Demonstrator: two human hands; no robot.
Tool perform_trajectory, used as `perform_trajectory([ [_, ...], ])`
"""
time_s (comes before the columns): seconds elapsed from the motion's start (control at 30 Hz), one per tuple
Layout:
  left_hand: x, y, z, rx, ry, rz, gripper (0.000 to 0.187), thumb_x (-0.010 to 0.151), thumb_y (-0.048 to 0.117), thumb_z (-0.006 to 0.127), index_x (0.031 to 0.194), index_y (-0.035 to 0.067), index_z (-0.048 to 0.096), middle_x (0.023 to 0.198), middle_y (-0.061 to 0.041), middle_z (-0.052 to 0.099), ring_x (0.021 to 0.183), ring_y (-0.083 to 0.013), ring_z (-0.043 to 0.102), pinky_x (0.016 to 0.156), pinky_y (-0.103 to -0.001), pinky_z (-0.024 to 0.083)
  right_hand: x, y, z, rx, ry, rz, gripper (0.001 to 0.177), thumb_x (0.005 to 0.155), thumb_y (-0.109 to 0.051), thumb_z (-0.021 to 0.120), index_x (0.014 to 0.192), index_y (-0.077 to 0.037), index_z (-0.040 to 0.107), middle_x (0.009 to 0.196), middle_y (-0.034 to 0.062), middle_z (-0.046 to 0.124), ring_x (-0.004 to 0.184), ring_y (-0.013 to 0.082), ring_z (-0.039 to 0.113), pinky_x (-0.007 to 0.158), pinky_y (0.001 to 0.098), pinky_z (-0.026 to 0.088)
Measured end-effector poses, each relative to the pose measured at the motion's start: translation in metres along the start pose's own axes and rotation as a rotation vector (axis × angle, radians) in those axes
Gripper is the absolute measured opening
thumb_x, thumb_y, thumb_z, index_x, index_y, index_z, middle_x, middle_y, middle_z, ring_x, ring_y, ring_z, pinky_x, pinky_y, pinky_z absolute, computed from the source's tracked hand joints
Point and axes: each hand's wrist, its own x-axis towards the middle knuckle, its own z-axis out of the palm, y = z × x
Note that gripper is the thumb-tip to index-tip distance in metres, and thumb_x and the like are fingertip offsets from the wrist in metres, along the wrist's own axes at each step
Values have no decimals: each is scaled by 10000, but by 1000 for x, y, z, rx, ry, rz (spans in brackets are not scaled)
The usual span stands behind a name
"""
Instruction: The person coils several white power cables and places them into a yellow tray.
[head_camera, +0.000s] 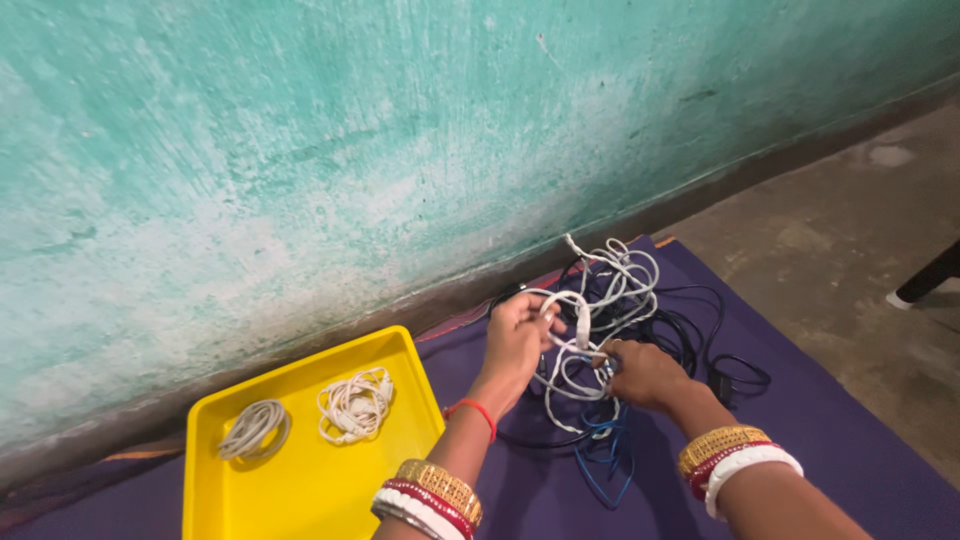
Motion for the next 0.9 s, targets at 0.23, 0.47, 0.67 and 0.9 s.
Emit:
perform_trajectory([
  [0.23, -3, 85, 5, -277, 49, 39, 147, 948, 25, 554, 1052, -4, 653, 938, -121, 717, 784, -130, 667, 822, -379, 630, -8, -3, -24, -24, 98, 43, 317, 854, -377, 734, 1127, -219, 771, 1124, 121, 756, 1109, 325, 702, 974, 447, 540],
  [0.47, -13, 133, -10, -485, 138, 79, 180, 981, 111, 586, 1025, -62, 615, 918, -189, 718, 735, -193, 654, 772, -428, 670, -6, -41, -40, 204, 274, -9, 274, 888, -322, 714, 1050, -109, 775, 1015, 144, 770, 994, 301, 731, 906, 415, 554],
  [0.67, -25, 117, -42, -295, 411, -151, 297, 953, 216, 527, 1065, -12, 681, 853, -132, 752, 726, -218, 745, 647, -405, 618, -12, -91, -82, 995, 324, -265, 252, 972, -135, 616, 1164, 25, 646, 969, 108, 757, 868, 178, 721, 744, 302, 586],
  [0.9, -47, 91, -59, 144, 184, -288, 273, 943, 153, 546, 1079, -2, 723, 806, -125, 709, 591, -223, 682, 479, -350, 576, -43, -141, -120, 1191, 368, -593, 277, 952, -94, 616, 1195, 40, 612, 1013, 106, 737, 914, 177, 740, 804, 317, 615],
])
